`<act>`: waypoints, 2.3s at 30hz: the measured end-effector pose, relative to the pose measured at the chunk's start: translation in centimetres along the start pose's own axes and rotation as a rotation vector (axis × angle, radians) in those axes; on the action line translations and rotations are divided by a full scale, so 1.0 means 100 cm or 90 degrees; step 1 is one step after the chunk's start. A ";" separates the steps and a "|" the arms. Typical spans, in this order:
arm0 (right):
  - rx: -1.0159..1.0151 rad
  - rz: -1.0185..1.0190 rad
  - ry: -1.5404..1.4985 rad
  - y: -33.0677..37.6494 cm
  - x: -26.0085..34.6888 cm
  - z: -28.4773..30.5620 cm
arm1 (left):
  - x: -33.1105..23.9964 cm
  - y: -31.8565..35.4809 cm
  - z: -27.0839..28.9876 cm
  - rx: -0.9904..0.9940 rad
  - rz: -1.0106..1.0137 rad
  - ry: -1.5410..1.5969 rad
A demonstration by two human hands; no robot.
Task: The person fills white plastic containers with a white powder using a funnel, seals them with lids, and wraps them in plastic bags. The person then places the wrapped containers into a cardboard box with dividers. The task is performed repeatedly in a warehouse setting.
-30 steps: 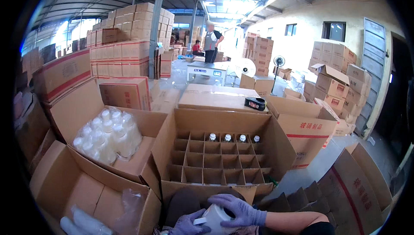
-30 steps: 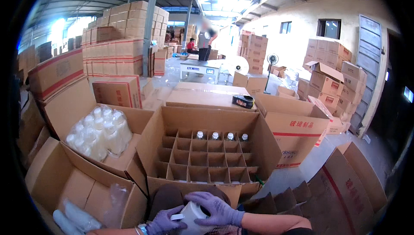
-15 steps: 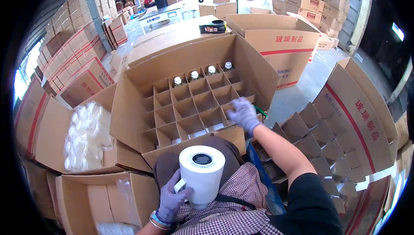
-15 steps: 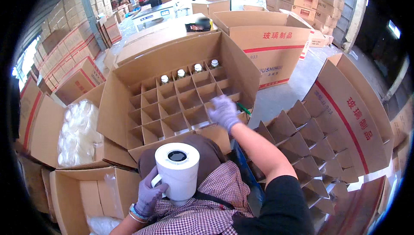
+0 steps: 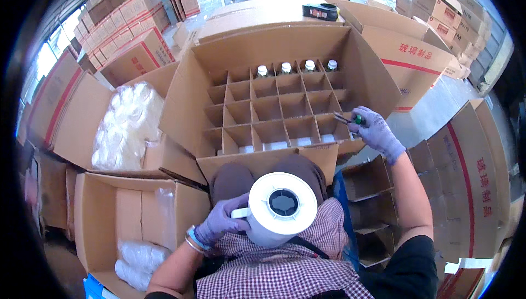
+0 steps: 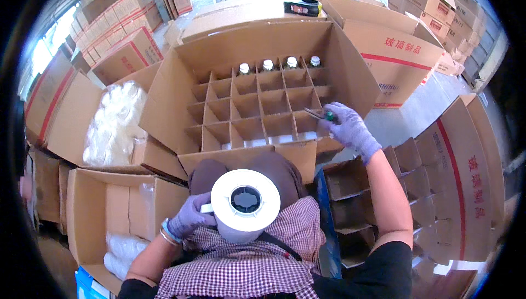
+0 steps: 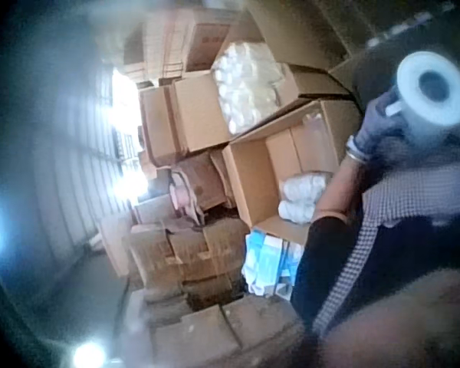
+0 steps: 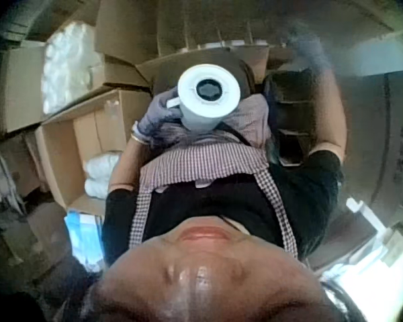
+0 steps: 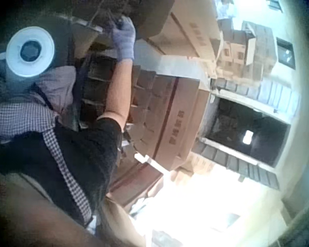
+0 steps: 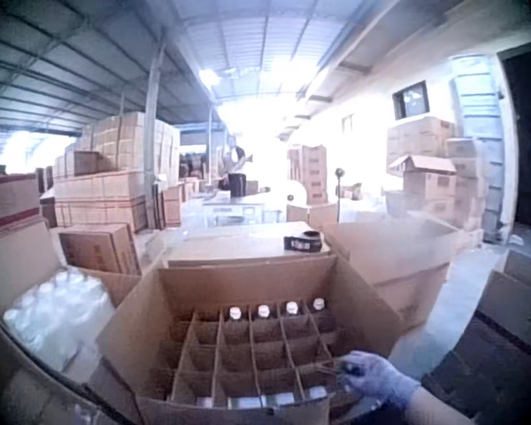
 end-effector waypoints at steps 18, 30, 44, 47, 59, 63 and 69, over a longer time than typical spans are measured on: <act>0.173 0.766 0.343 0.175 0.280 -0.003 | -0.017 -0.009 -0.045 0.281 -0.001 -0.125; 0.350 0.552 0.292 0.151 0.267 -0.028 | -0.013 -0.011 -0.035 0.169 -0.044 -0.128; -0.355 -0.099 -0.390 0.023 0.031 0.022 | 0.011 0.030 0.011 -0.297 -0.175 0.154; -0.187 -0.059 0.066 -0.017 -0.071 0.003 | 0.019 0.024 0.005 -0.187 -0.237 0.175; 0.058 -0.259 0.396 0.002 -0.214 -0.110 | 0.023 0.391 0.196 -0.913 0.445 -0.899; 0.055 -0.304 0.369 0.022 -0.217 -0.106 | 0.118 0.363 0.218 -0.556 0.234 -1.394; -0.059 -0.158 0.259 0.019 -0.153 -0.058 | 0.023 0.282 0.248 -0.387 0.316 -0.843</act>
Point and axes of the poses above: each hand's wrist, its own y-axis away from the middle knuckle, its own z-axis out of the back of the hand, x = y × z, the point moved 10 cm from there along -y, towards the middle knuckle, and after that the axes turned 4 degrees about y, right-handed, at the moved point
